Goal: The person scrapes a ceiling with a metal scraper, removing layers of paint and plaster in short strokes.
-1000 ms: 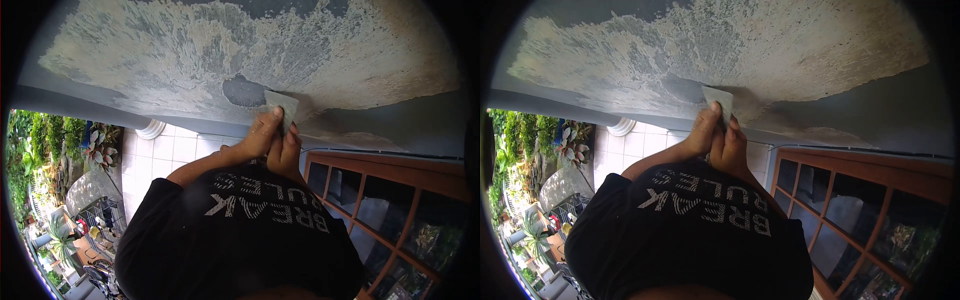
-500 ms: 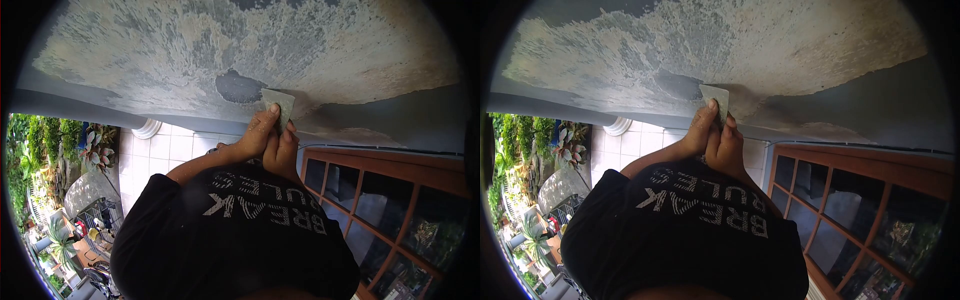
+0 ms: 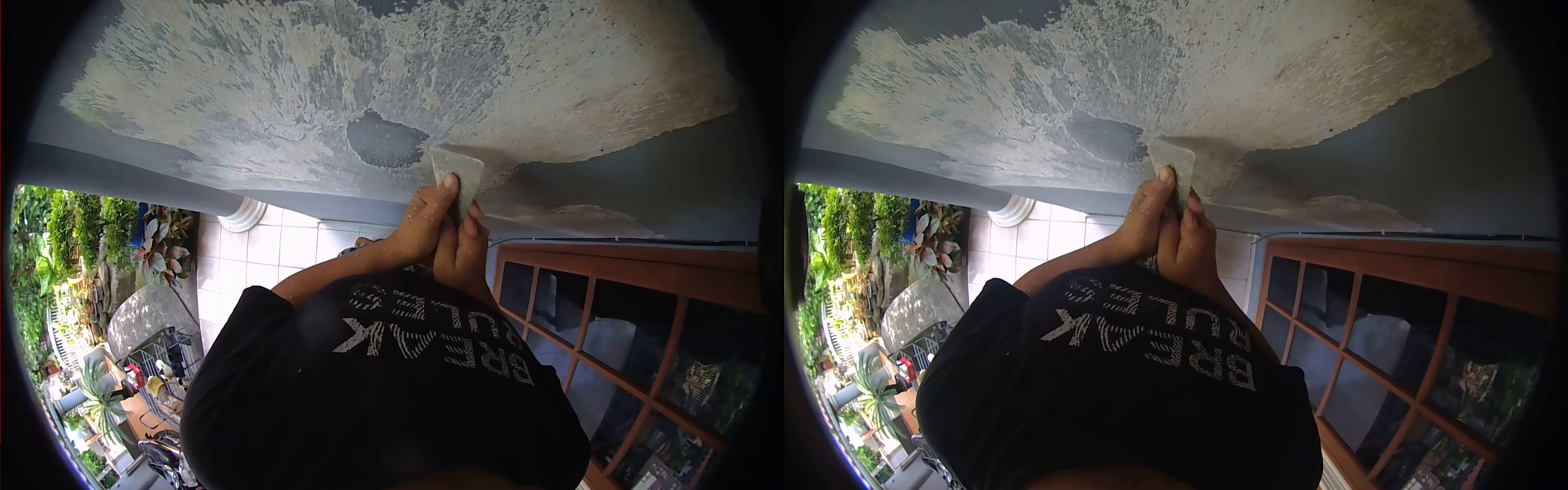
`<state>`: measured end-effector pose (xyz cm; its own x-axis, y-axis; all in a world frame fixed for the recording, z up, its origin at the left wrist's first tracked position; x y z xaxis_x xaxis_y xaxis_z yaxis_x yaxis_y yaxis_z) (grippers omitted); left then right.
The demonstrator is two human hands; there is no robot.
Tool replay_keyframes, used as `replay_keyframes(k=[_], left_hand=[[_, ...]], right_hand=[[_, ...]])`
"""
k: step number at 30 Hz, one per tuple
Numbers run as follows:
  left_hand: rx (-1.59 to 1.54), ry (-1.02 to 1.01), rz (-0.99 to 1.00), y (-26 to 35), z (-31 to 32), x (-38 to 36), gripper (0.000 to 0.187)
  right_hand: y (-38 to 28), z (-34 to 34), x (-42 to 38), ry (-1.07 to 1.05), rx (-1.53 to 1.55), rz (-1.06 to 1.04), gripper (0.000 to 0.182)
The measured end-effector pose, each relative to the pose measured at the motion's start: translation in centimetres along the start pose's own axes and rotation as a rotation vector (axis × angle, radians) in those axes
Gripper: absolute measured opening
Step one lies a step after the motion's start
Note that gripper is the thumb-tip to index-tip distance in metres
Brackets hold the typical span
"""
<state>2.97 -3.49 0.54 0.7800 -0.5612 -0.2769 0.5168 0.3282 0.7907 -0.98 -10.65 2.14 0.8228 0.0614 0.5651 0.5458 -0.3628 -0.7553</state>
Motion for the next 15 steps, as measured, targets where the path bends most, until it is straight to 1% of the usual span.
replay_keyframes(k=[2, 3, 6, 9, 12, 13, 15], left_hand=[[-0.051, -0.018, 0.045, 0.2, -0.8, 0.6, 0.056], [-0.08, -0.025, 0.066, 0.7, -0.9, 0.6, 0.056], [-0.19, -0.061, 0.06, 1.6, -0.5, -0.1, 0.056], [-0.125, -0.091, -0.075, 0.5, -0.2, 0.0, 0.058], [-0.039, -0.056, 0.001, 1.5, -0.2, 0.0, 0.058], [-0.086, -0.12, -0.029, 1.3, -0.3, 0.0, 0.058], [-0.062, -0.102, -0.029, 0.9, -0.5, 0.3, 0.058]], right_hand=[[-0.6, 0.5, 1.5, -0.019, -0.045, -0.002, 0.031], [-1.0, 0.5, 1.6, 0.006, -0.039, 0.015, 0.03], [-1.4, 0.8, 2.1, -0.106, -0.058, -0.017, 0.029], [-0.1, 0.8, 0.1, -0.025, 0.004, 0.109, 0.029], [-0.9, 0.8, 0.5, 0.021, -0.145, -0.082, 0.028], [-1.4, 0.9, 0.7, 0.017, -0.16, -0.036, 0.027], [-1.1, 0.8, 0.7, 0.007, -0.124, -0.061, 0.027]])
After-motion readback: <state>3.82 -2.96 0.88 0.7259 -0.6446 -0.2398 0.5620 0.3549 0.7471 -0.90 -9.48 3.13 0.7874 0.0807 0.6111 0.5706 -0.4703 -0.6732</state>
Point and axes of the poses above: each hand's wrist, its own x-axis towards the middle knuckle, its own z-axis out of the palm, y = z × x, the point moved 5 cm from there along x, towards the middle knuckle, and after that the axes turned 12 degrees about -z, right-handed, at the moved point
